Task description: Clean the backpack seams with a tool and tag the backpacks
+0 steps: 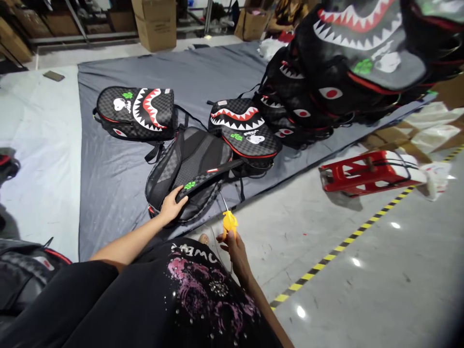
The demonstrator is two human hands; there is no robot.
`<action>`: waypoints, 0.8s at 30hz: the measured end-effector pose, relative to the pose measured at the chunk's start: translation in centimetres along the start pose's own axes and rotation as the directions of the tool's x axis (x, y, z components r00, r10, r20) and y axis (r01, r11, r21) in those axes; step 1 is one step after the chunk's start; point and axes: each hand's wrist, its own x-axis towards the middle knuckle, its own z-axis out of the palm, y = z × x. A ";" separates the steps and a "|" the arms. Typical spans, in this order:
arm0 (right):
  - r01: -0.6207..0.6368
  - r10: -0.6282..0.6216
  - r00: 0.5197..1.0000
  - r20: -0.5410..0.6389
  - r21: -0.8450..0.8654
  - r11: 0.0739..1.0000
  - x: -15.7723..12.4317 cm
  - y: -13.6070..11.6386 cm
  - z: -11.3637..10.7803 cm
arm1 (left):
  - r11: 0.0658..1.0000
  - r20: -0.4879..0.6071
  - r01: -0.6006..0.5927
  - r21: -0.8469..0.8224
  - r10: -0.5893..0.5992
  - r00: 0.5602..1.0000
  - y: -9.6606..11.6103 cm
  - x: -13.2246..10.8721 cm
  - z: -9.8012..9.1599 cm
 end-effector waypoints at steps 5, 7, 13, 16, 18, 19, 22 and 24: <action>-0.120 0.135 0.987 0.087 -0.161 0.980 2.3 -0.6 -4.3 | 0.853 0.301 -0.347 0.391 0.238 0.923 0.0 -2.3 -3.7; -0.139 0.164 0.980 0.109 -0.205 0.969 3.4 -0.9 -5.5 | 0.734 0.381 -0.391 0.555 0.193 0.904 -1.0 -2.4 -5.1; -0.128 0.203 0.963 0.175 -0.364 0.922 7.5 -2.6 -5.3 | 0.601 0.352 -0.326 0.730 0.078 0.933 -2.6 -4.7 -3.7; -0.091 0.187 0.963 0.195 -0.415 0.905 10.2 -3.3 -3.8 | 0.642 0.256 -0.222 0.734 0.041 0.966 -1.0 -7.9 -0.4; -0.035 0.146 0.965 0.216 -0.447 0.894 11.9 -3.9 -3.0 | 0.683 0.196 -0.154 0.714 0.016 0.980 0.7 -9.3 1.2; 0.002 0.117 0.968 0.222 -0.472 0.882 12.8 -4.3 -2.8 | 0.704 0.168 -0.129 0.699 0.013 0.986 1.7 -9.4 1.8; 0.114 0.015 0.977 0.212 -0.583 0.804 15.1 -5.9 -3.0 | 0.753 0.061 -0.081 0.653 0.054 0.997 5.0 -8.0 2.0; 0.170 -0.046 0.979 0.200 -0.662 0.730 16.3 -7.2 -3.6 | 0.769 -0.012 -0.067 0.636 0.096 0.995 7.5 -5.9 1.5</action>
